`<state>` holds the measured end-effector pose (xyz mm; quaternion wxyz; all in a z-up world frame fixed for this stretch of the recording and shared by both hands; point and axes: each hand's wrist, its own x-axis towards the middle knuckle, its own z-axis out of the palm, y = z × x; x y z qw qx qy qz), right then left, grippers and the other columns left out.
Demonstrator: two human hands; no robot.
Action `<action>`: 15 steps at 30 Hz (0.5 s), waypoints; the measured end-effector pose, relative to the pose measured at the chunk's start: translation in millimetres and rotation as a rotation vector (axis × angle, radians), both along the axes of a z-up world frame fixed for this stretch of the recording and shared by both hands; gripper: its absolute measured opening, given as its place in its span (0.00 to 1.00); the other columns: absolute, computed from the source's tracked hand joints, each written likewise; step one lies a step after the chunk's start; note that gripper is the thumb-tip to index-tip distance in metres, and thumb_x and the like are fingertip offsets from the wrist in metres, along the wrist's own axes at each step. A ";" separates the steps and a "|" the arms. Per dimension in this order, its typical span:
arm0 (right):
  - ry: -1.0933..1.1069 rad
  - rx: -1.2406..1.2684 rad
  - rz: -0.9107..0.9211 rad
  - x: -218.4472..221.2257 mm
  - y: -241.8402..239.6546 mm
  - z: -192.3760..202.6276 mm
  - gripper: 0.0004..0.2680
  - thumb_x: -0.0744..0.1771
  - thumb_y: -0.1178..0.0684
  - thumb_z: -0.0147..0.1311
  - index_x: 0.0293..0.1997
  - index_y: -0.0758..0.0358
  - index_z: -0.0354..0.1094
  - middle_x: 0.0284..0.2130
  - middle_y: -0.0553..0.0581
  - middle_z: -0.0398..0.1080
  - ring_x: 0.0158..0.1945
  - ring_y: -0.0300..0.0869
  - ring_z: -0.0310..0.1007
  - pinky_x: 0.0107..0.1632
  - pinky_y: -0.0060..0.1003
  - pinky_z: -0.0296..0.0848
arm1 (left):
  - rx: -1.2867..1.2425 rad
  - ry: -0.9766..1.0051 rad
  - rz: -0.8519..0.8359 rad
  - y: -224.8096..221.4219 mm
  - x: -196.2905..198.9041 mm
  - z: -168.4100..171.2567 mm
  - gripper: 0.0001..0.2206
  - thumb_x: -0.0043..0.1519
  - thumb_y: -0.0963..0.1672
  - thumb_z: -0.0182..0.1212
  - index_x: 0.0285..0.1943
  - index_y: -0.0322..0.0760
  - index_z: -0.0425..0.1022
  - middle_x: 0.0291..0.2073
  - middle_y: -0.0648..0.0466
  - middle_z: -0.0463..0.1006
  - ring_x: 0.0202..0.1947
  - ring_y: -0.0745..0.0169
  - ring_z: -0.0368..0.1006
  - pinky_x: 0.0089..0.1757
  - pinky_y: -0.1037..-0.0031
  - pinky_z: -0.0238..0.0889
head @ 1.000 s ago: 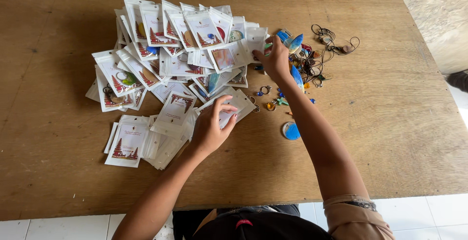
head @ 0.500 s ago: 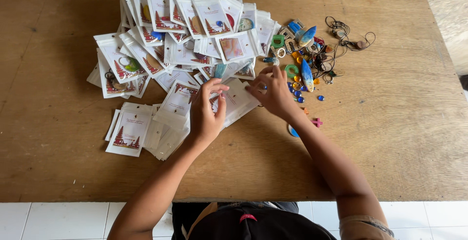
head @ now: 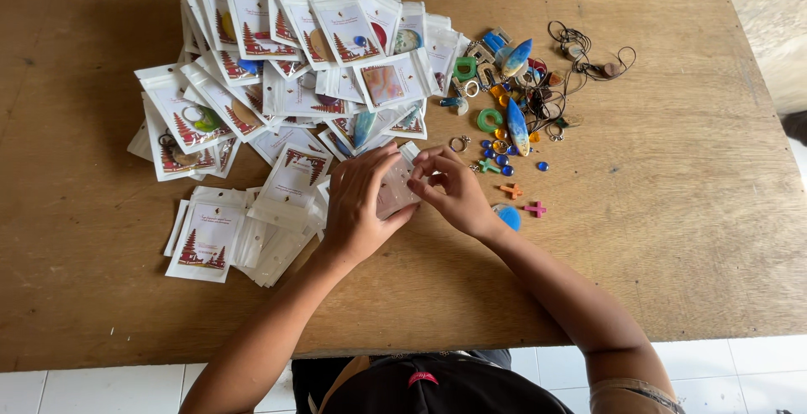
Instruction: The person picks up keychains and souvenir items from a table and places them one at a time into small white plastic bags, closing each bag after the item is inside.
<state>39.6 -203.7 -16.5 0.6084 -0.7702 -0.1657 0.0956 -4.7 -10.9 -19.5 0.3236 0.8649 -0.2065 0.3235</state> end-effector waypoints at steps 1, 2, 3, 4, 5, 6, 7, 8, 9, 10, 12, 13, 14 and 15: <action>0.019 0.061 0.016 -0.1 2.5 1.8 0.04 0.65 0.56 0.62 0.39 0.64 0.74 0.47 0.58 0.67 0.46 0.40 0.68 0.50 0.33 0.71 | -0.011 -0.017 0.005 -0.6 1.3 -0.3 0.35 0.50 0.49 0.78 0.66 0.40 0.68 0.64 0.50 0.73 0.62 0.52 0.70 0.58 0.60 0.58; 0.019 0.063 0.013 1.7 2.1 -5.2 0.04 0.65 0.56 0.62 0.39 0.64 0.74 0.47 0.58 0.67 0.46 0.40 0.68 0.50 0.33 0.71 | -0.010 -0.016 0.002 0.2 1.4 1.9 0.35 0.50 0.49 0.78 0.66 0.40 0.68 0.64 0.50 0.73 0.62 0.52 0.70 0.58 0.60 0.58; 0.081 0.137 0.039 3.7 1.7 -12.2 0.07 0.66 0.57 0.62 0.44 0.66 0.71 0.45 0.59 0.68 0.46 0.40 0.72 0.50 0.34 0.73 | -0.022 -0.027 -0.017 0.7 1.3 3.8 0.34 0.49 0.48 0.79 0.65 0.40 0.69 0.64 0.50 0.73 0.62 0.51 0.70 0.58 0.59 0.58; 0.143 0.212 0.065 5.5 1.4 -19.3 0.09 0.66 0.58 0.62 0.49 0.67 0.68 0.43 0.59 0.69 0.46 0.41 0.75 0.49 0.35 0.75 | -0.035 -0.038 -0.035 1.4 1.0 5.7 0.34 0.48 0.46 0.79 0.64 0.40 0.69 0.64 0.51 0.73 0.62 0.51 0.70 0.59 0.58 0.58; 0.144 0.212 0.065 5.3 2.8 -16.0 0.09 0.66 0.58 0.62 0.49 0.67 0.68 0.43 0.59 0.69 0.46 0.41 0.75 0.49 0.35 0.75 | -0.034 -0.037 -0.035 1.6 1.5 6.1 0.34 0.48 0.46 0.79 0.64 0.40 0.69 0.64 0.51 0.73 0.62 0.51 0.70 0.59 0.58 0.58; 0.193 0.258 0.090 5.1 4.3 -12.9 0.09 0.67 0.57 0.59 0.50 0.67 0.68 0.41 0.58 0.71 0.46 0.40 0.75 0.50 0.35 0.76 | -0.036 -0.052 -0.038 1.8 2.0 6.3 0.33 0.47 0.45 0.79 0.63 0.41 0.69 0.63 0.51 0.73 0.61 0.50 0.71 0.59 0.58 0.59; 0.244 0.303 0.113 4.1 5.4 -10.0 0.08 0.69 0.56 0.56 0.51 0.67 0.67 0.40 0.58 0.72 0.45 0.38 0.75 0.50 0.36 0.76 | -0.039 -0.065 -0.042 1.7 2.1 6.3 0.33 0.46 0.45 0.79 0.63 0.42 0.70 0.62 0.51 0.74 0.61 0.49 0.71 0.59 0.58 0.59; 0.247 0.304 0.111 4.4 6.7 -10.9 0.08 0.69 0.56 0.56 0.51 0.67 0.67 0.40 0.58 0.72 0.45 0.38 0.75 0.50 0.36 0.76 | -0.038 -0.062 -0.043 1.9 1.6 4.9 0.33 0.46 0.45 0.79 0.63 0.42 0.70 0.62 0.51 0.74 0.61 0.49 0.71 0.59 0.58 0.59; 0.236 0.331 0.098 5.0 7.4 -11.4 0.09 0.68 0.58 0.57 0.52 0.69 0.66 0.39 0.60 0.73 0.44 0.39 0.76 0.49 0.37 0.77 | -0.061 -0.053 -0.063 1.7 1.7 3.7 0.34 0.46 0.44 0.79 0.63 0.41 0.69 0.63 0.50 0.73 0.61 0.48 0.71 0.58 0.57 0.60; 0.225 0.359 0.085 5.4 8.1 -12.0 0.10 0.68 0.60 0.57 0.53 0.70 0.66 0.39 0.62 0.74 0.42 0.40 0.77 0.48 0.37 0.78 | -0.083 -0.044 -0.082 1.4 1.7 2.5 0.34 0.46 0.43 0.79 0.64 0.40 0.68 0.64 0.48 0.72 0.61 0.46 0.71 0.58 0.56 0.61; 0.203 0.363 0.061 7.5 5.7 -15.2 0.10 0.67 0.61 0.59 0.52 0.71 0.67 0.36 0.62 0.73 0.40 0.40 0.76 0.46 0.36 0.78 | -0.094 -0.027 -0.081 0.2 0.4 5.5 0.36 0.47 0.44 0.79 0.66 0.40 0.66 0.66 0.47 0.69 0.63 0.45 0.69 0.59 0.55 0.60; 0.179 0.368 0.042 8.4 5.0 -16.9 0.10 0.66 0.62 0.61 0.50 0.71 0.68 0.33 0.61 0.73 0.38 0.39 0.76 0.43 0.35 0.79 | -0.104 -0.012 -0.076 0.1 -0.6 7.0 0.38 0.48 0.45 0.80 0.68 0.39 0.64 0.68 0.45 0.67 0.65 0.44 0.68 0.59 0.54 0.59; 0.180 0.368 0.041 8.9 4.5 -17.5 0.10 0.66 0.62 0.61 0.50 0.71 0.68 0.33 0.61 0.73 0.38 0.39 0.76 0.43 0.35 0.79 | -0.103 -0.010 -0.076 0.6 0.6 7.7 0.38 0.48 0.45 0.80 0.68 0.39 0.64 0.68 0.45 0.67 0.65 0.44 0.68 0.59 0.54 0.59; 0.190 0.382 0.031 9.3 4.0 -18.2 0.10 0.65 0.62 0.63 0.49 0.71 0.68 0.32 0.61 0.73 0.37 0.39 0.76 0.42 0.34 0.79 | -0.098 -0.041 -0.069 1.2 1.6 8.3 0.36 0.49 0.47 0.80 0.66 0.38 0.66 0.66 0.47 0.70 0.63 0.46 0.70 0.59 0.56 0.58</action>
